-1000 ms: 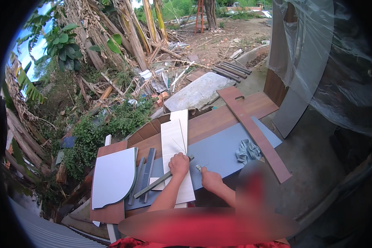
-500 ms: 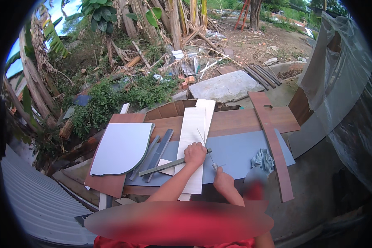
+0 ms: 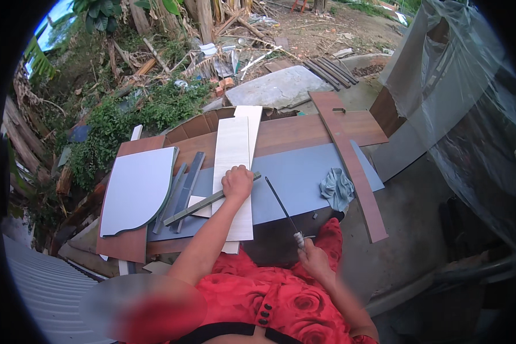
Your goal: The recorder is using a metal scoring tool and a straight edge to cut or score a white laminate sheet on a wooden workbench.
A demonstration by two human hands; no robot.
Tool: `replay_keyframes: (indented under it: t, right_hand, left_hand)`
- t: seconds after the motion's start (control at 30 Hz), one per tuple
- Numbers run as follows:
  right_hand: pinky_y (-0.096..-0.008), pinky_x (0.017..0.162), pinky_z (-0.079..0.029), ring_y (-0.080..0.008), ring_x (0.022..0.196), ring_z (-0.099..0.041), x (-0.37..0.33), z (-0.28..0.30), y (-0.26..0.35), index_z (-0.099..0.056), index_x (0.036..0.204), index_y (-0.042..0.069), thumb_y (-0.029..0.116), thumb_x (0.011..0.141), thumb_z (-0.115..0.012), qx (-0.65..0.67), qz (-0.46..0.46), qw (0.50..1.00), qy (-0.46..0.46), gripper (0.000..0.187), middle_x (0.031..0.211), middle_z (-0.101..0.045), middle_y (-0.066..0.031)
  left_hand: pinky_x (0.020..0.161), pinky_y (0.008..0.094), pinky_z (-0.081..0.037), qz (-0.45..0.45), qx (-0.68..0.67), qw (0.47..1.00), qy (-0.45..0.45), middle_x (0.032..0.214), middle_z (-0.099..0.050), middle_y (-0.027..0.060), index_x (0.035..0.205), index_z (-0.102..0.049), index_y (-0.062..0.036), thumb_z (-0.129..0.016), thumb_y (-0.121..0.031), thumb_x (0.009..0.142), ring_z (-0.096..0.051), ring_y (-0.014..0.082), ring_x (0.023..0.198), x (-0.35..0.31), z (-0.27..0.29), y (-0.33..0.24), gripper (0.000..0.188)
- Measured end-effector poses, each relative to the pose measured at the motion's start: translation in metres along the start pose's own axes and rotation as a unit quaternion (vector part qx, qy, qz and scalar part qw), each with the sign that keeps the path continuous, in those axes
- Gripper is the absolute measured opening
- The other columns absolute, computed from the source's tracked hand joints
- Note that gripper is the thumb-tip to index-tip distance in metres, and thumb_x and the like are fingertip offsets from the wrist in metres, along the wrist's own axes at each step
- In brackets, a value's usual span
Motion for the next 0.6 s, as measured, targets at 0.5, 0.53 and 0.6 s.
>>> replay_keyframes:
  t: [0.5,0.53,0.6]
  right_hand:
    - [-0.0300,0.063,-0.043,-0.0125,0.069,-0.051,-0.035,-0.050,-0.080,-0.053,0.105,0.005,0.020,0.089,-0.057,0.316,-0.063,0.946,-0.032,0.022,0.078,-0.055,-0.0047]
    - [-0.0300,0.063,-0.043,-0.0125,0.069,-0.051,-0.034,-0.049,-0.078,-0.053,0.105,0.005,0.020,0.089,-0.057,0.318,-0.064,0.945,-0.032,0.022,0.078,-0.055,-0.0047]
    - [-0.0286,0.063,-0.043,-0.0117,0.070,-0.051,-0.034,-0.048,-0.075,-0.054,0.105,0.005,0.020,0.090,-0.057,0.367,-0.076,0.927,-0.028,0.022,0.078,-0.055,-0.0040]
  left_hand:
    - [0.075,0.0493,-0.046,-0.110,-0.125,0.986,0.010,0.085,-0.060,0.0184,0.082,-0.060,-0.0022,-0.048,-0.030,0.090,-0.058,0.0371,0.084,-0.010,0.010,0.010,0.031]
    - [0.075,0.0493,-0.046,-0.111,-0.123,0.986,0.011,0.085,-0.060,0.0184,0.082,-0.060,-0.0022,-0.048,-0.030,0.090,-0.058,0.0371,0.084,-0.010,0.012,0.012,0.031]
    - [0.073,0.0474,-0.045,-0.126,-0.162,0.979,-0.011,0.083,-0.060,0.0159,0.082,-0.060,-0.0040,-0.051,-0.031,0.089,-0.057,0.0349,0.081,-0.012,0.017,0.017,0.029]
Point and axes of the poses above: each hand's wrist, its own x-axis towards the middle knuckle, its own z-axis out of the back of the hand, y = z × x, the point moved 3 cm from there along x, towards the middle knuckle
